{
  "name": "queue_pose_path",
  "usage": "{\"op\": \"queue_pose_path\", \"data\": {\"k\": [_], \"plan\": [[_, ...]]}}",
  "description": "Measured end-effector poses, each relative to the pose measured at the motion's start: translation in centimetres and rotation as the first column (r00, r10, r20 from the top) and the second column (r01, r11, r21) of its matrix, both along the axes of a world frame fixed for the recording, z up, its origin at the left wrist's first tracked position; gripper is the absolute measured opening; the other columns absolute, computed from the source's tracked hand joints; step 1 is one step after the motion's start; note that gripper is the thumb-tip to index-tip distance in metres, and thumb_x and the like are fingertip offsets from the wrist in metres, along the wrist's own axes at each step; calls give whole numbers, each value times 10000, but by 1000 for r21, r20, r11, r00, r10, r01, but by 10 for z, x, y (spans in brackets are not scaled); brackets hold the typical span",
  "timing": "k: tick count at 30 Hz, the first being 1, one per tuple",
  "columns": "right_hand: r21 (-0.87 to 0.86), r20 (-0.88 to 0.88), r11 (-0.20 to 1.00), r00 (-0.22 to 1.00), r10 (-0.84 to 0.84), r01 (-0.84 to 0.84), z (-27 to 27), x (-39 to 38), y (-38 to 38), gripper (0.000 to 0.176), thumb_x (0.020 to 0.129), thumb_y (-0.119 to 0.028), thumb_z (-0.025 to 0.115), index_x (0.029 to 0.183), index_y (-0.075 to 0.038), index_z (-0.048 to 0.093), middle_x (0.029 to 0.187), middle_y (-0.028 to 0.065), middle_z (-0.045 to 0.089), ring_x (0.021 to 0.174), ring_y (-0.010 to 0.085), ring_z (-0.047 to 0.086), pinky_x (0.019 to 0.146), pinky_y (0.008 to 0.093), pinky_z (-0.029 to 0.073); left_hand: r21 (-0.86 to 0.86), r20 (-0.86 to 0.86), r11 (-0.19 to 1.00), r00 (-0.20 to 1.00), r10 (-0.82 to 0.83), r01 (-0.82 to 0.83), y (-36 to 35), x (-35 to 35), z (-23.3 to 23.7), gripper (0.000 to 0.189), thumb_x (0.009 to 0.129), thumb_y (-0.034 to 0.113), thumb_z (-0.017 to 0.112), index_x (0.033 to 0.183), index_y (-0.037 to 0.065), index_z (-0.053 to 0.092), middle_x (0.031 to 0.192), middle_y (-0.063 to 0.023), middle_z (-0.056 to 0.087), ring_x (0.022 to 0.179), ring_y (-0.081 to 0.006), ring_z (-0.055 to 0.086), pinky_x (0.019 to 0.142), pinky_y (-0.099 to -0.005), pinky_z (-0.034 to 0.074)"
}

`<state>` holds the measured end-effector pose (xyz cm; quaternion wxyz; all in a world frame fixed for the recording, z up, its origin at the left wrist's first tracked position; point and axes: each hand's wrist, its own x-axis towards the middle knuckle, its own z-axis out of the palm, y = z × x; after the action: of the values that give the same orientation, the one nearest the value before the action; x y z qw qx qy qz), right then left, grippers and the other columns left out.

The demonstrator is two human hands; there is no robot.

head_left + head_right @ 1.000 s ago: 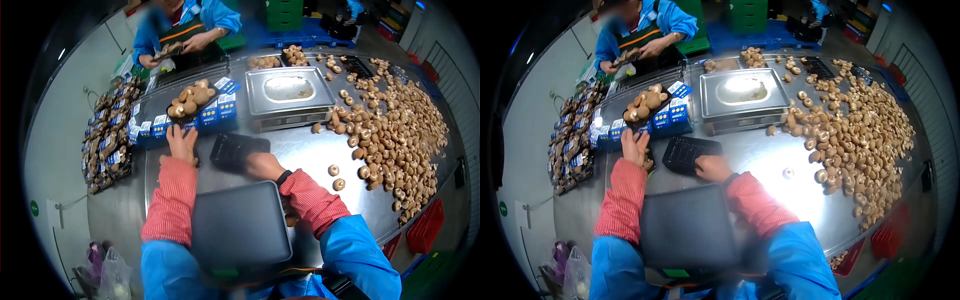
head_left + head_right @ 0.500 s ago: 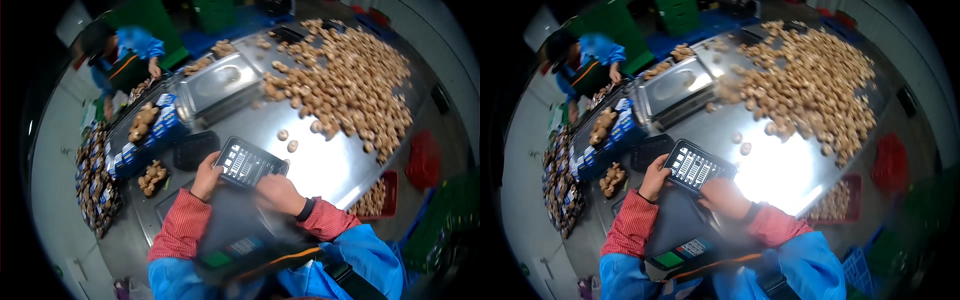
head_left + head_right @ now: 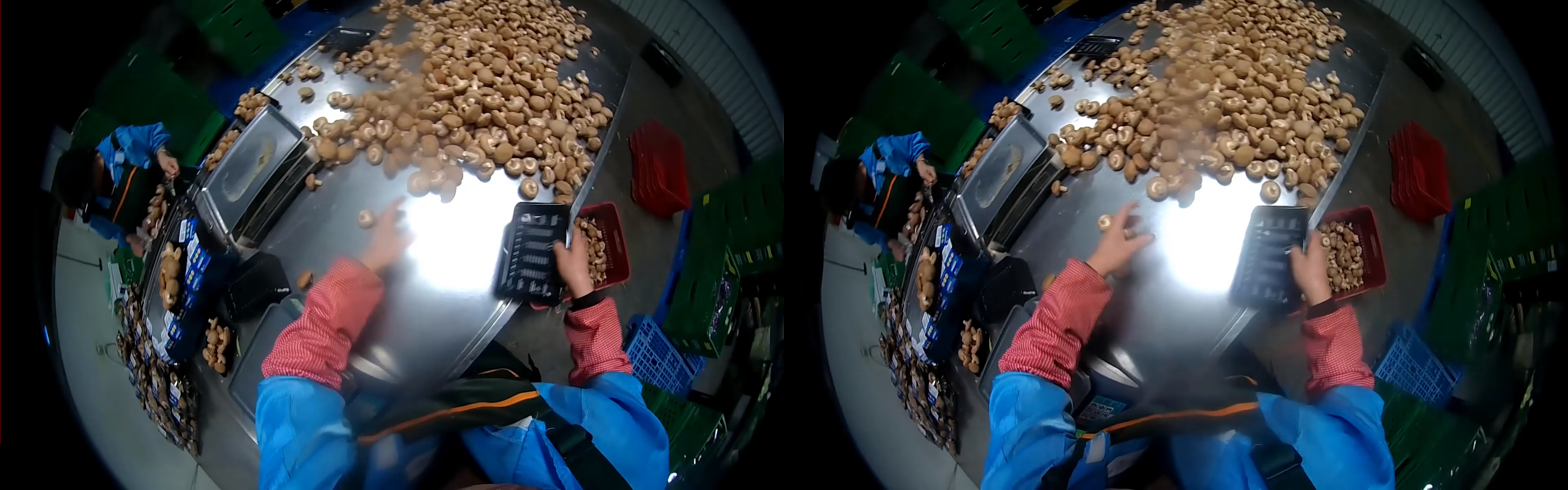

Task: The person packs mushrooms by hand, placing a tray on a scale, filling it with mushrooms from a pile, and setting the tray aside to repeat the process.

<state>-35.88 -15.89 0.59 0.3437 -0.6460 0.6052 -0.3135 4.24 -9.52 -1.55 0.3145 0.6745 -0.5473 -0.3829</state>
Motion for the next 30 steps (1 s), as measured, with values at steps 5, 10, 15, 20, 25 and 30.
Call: {"op": "queue_pose_path", "data": {"k": [5,10,15,20,25,30], "plan": [[-193,-580,981,805,-127,15,-4,-23,-52,379,841,-85,577,1196,12,487,754,270,653,701,467,638,643,545,506,-97,199,992,975,100,-82,-59,14,0,1001,686,301,838,1486,40,296,1377,-221,505,1265,-372,498,1065,-435,406],[-239,-415,970,900,-134,35,-35,50,-96,440,864,-78,575,1265,6,416,713,254,647,673,460,638,625,528,511,105,375,994,927,-26,-14,-107,8,4,1218,557,353,841,1529,48,172,1330,-338,452,1244,-431,473,1025,-477,435],[-195,-204,981,979,-24,-17,-38,117,-130,403,898,-88,565,1278,-38,440,771,272,642,731,469,635,638,531,499,89,447,996,893,-56,18,-126,-1,-16,1427,454,480,937,1559,151,96,1267,-327,423,1180,-493,468,1019,-491,409],[-46,-17,989,990,138,-139,-72,142,-164,428,936,-148,563,1327,2,470,1063,314,631,994,460,618,845,446,495,-15,396,993,913,-101,116,-135,-22,-19,1409,462,410,943,1558,165,92,1348,-288,343,1230,-476,429,1047,-479,406],[-19,201,987,966,160,-160,-82,157,-176,427,1009,-273,501,1342,-8,467,1148,251,633,1077,370,611,938,381,456,-157,116,987,993,-12,30,-130,-37,-24,1299,513,359,934,1541,136,171,1385,-256,325,1312,-433,378,1084,-447,386],[56,390,989,915,106,-139,-89,156,-154,429,1038,-305,441,1293,37,490,1176,221,610,1079,331,581,935,382,450,-144,32,989,999,36,-31,-115,-82,-21,1095,568,316,900,1465,47,333,1303,-254,462,1229,-413,458,1049,-453,403]]}}
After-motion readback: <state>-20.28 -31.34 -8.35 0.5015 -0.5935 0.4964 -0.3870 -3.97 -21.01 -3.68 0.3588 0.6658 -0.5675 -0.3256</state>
